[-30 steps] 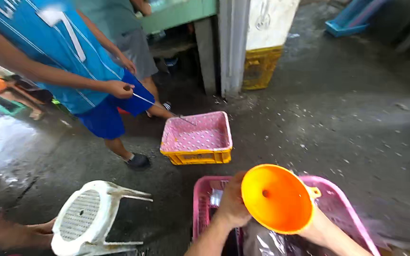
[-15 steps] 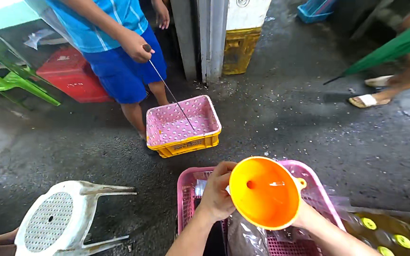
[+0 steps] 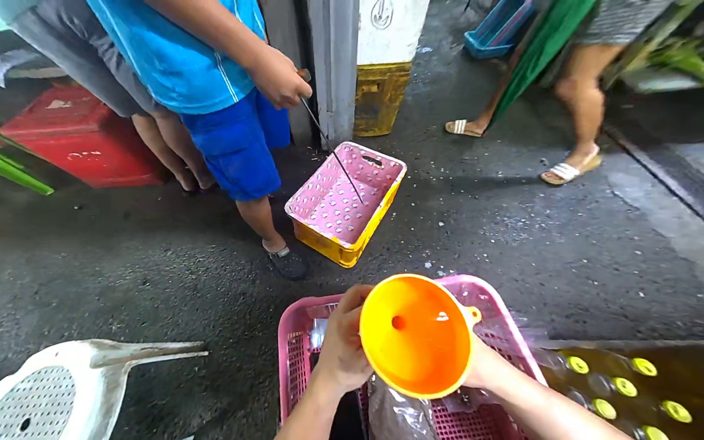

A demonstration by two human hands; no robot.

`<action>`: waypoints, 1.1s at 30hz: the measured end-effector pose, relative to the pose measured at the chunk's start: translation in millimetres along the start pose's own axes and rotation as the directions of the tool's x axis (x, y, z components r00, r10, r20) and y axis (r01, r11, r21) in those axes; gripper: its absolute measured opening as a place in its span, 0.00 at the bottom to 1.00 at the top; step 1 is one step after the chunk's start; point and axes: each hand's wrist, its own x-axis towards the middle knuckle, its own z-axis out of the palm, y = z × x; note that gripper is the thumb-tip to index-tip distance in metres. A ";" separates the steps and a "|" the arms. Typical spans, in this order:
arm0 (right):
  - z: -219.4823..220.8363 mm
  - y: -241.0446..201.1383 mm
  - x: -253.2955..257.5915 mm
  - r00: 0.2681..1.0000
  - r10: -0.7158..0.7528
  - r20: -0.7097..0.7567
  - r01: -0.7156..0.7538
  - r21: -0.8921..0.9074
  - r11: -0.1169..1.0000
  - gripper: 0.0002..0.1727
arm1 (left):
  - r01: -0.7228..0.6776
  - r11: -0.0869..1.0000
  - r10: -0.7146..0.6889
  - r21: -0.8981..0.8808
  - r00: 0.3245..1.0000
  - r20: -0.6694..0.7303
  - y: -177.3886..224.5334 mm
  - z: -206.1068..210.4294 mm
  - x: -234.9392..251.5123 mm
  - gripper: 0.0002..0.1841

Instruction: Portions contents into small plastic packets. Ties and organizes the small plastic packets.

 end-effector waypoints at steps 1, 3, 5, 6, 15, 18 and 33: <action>-0.3 -0.2 1.2 1.000 -0.007 0.004 0.007 0.008 1.000 0.25 | -0.005 1.000 0.005 -0.004 1.000 0.001 -0.5 0.0 -0.1 0.15; -0.3 0.1 2.4 1.000 0.003 0.007 -0.003 0.021 1.000 0.25 | -0.010 1.000 0.010 0.006 1.000 0.004 -0.9 -0.2 -0.3 0.15; 0.4 2.1 3.1 1.000 0.021 0.013 -0.021 0.016 1.000 0.26 | -0.007 1.000 0.007 0.020 1.000 0.007 -0.7 -0.8 -0.3 0.16; 1.0 3.2 3.6 1.000 0.021 0.012 -0.021 0.000 1.000 0.25 | -0.001 1.000 0.001 0.029 1.000 0.005 -0.6 -0.9 -0.8 0.15; 3.8 12.1 4.4 0.998 -0.064 0.002 0.064 -0.032 0.997 0.19 | 0.010 0.999 -0.010 0.052 1.000 -0.012 -1.3 0.0 -0.9 0.15; 2.6 10.4 4.4 0.999 -0.054 0.003 0.054 -0.031 0.998 0.20 | 0.019 0.998 -0.019 0.065 1.000 -0.007 0.2 0.5 -0.3 0.15; -11.2 -15.5 12.2 0.994 0.052 0.095 -0.056 0.044 0.997 0.18 | 0.105 0.993 -0.104 -0.056 0.994 0.032 -6.9 -1.7 -4.3 0.18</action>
